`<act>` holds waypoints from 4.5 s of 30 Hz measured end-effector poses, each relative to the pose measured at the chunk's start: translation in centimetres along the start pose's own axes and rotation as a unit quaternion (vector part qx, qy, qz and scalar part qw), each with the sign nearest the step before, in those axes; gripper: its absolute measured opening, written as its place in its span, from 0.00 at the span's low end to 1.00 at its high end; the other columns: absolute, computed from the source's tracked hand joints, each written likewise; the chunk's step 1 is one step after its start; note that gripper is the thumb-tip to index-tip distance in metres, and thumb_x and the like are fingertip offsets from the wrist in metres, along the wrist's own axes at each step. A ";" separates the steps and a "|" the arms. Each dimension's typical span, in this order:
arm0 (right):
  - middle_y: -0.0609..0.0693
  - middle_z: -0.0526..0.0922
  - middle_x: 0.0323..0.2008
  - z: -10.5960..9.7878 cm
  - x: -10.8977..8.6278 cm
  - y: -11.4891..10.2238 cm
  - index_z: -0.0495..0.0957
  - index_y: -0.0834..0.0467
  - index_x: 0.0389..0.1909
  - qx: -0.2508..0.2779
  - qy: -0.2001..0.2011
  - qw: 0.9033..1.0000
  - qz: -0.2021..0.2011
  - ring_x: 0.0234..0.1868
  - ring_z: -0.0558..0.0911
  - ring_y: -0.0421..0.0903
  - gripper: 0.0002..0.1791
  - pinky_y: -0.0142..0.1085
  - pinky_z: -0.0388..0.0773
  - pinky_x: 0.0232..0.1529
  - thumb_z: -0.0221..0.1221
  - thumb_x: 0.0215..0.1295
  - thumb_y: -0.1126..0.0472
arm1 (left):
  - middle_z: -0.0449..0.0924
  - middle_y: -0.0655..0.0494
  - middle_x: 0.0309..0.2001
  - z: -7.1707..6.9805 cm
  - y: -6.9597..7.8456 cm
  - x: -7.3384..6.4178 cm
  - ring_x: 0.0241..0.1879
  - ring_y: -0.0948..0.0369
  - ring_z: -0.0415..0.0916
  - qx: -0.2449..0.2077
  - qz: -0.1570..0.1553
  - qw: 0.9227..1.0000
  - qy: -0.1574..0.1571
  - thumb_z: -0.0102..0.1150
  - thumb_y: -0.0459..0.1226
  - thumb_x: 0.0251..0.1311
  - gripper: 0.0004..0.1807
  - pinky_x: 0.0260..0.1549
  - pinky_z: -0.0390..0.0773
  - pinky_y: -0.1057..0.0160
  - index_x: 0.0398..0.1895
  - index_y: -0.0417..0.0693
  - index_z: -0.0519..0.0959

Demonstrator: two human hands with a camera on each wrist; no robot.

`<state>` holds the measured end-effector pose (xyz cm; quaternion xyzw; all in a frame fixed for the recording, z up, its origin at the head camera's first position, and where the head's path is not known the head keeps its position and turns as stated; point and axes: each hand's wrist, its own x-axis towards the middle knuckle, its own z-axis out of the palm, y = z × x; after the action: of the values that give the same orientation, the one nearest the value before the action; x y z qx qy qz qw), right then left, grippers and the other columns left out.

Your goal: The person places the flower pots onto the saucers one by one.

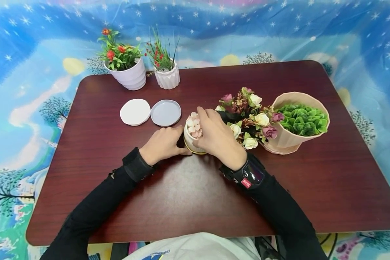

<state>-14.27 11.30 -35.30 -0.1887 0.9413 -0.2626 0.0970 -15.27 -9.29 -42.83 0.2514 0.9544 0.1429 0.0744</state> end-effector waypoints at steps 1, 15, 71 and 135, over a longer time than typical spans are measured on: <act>0.69 0.65 0.76 -0.5 -0.1 -0.2 0.56 0.69 0.82 0.000 0.004 1.000 -0.003 0.76 0.67 0.64 0.58 0.58 0.67 0.74 0.78 0.57 0.58 | 0.86 0.48 0.43 -0.5 -0.2 0.2 0.43 0.48 0.87 -0.009 -0.002 1.000 -0.003 0.82 0.59 0.52 0.39 0.43 0.87 0.47 0.55 0.40 0.81; 0.47 0.80 0.65 -9.0 -4.1 -2.4 0.80 0.62 0.68 0.178 0.245 0.942 -0.145 0.68 0.77 0.41 0.38 0.36 0.75 0.68 0.79 0.54 0.70 | 0.54 0.36 0.83 -5.2 -8.7 5.2 0.82 0.42 0.54 -0.082 -0.067 0.993 -0.051 0.88 0.57 0.40 0.71 0.76 0.63 0.42 0.84 0.41 0.57; 0.58 0.81 0.65 -11.8 -6.2 1.6 0.81 0.69 0.63 0.108 0.252 0.930 -0.243 0.67 0.78 0.47 0.35 0.35 0.75 0.66 0.77 0.50 0.76 | 0.67 0.33 0.73 -6.9 -14.2 10.9 0.73 0.41 0.66 -0.241 -0.178 0.944 0.137 0.75 0.50 0.58 0.54 0.71 0.68 0.46 0.79 0.32 0.58; 0.48 0.86 0.56 -12.2 -6.3 2.6 0.85 0.66 0.59 0.091 0.242 0.920 -0.295 0.58 0.83 0.43 0.31 0.33 0.73 0.61 0.78 0.50 0.71 | 0.81 0.43 0.63 -6.8 -10.8 8.8 0.61 0.55 0.79 -0.470 0.053 0.792 0.385 0.80 0.30 0.42 0.47 0.64 0.76 0.58 0.72 0.32 0.73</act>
<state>-12.82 21.51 -25.84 -0.3786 0.8100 -0.4014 -0.1984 -29.33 -15.49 -40.33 0.1594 0.7045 0.6628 -0.1974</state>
